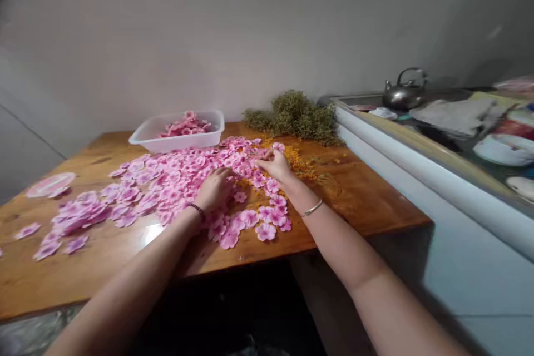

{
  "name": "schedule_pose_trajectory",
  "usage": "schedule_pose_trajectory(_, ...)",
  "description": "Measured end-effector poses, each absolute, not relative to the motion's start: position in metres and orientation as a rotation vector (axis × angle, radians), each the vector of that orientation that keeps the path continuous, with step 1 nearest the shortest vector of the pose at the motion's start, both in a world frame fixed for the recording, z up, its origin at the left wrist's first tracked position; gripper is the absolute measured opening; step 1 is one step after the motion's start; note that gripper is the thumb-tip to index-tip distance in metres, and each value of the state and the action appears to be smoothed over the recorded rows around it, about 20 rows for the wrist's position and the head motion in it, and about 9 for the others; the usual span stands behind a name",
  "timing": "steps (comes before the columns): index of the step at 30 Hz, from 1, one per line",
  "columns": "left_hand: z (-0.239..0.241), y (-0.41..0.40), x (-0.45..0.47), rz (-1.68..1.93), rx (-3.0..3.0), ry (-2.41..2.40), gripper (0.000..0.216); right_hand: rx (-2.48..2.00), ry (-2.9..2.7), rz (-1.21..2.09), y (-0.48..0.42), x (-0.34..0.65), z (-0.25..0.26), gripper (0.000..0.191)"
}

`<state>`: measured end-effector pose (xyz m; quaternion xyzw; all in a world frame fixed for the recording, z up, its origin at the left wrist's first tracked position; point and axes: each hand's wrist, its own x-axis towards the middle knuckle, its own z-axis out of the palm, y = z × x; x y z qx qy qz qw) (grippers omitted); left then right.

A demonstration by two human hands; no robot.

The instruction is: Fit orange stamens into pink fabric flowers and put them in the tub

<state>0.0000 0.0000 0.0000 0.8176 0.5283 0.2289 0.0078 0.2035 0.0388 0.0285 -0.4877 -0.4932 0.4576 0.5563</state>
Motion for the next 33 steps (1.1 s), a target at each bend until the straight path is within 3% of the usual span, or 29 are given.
schedule_pose_trajectory(10,-0.009,0.015,0.01,0.868,2.493,1.514,0.032,-1.117,-1.118,1.248,0.037,0.202,0.028,0.045)
schedule_pose_trajectory(16,0.003,0.006,0.009,1.342,1.861,1.449,0.013,-1.115,-1.131,1.224,0.034,0.201,0.028,0.046)
schedule_pose_trajectory(19,0.006,0.001,0.013,1.453,1.536,1.364,0.016,-1.029,-1.176,1.306,0.029,0.198,0.03,0.049)
schedule_pose_trajectory(22,0.009,-0.002,0.017,1.45,1.37,1.28,0.031,-0.934,-1.236,1.399,0.023,0.194,0.032,0.052)
schedule_pose_trajectory(33,0.019,-0.016,0.029,1.22,1.184,1.076,0.038,-0.915,-1.445,1.2,0.022,0.186,0.022,0.053)
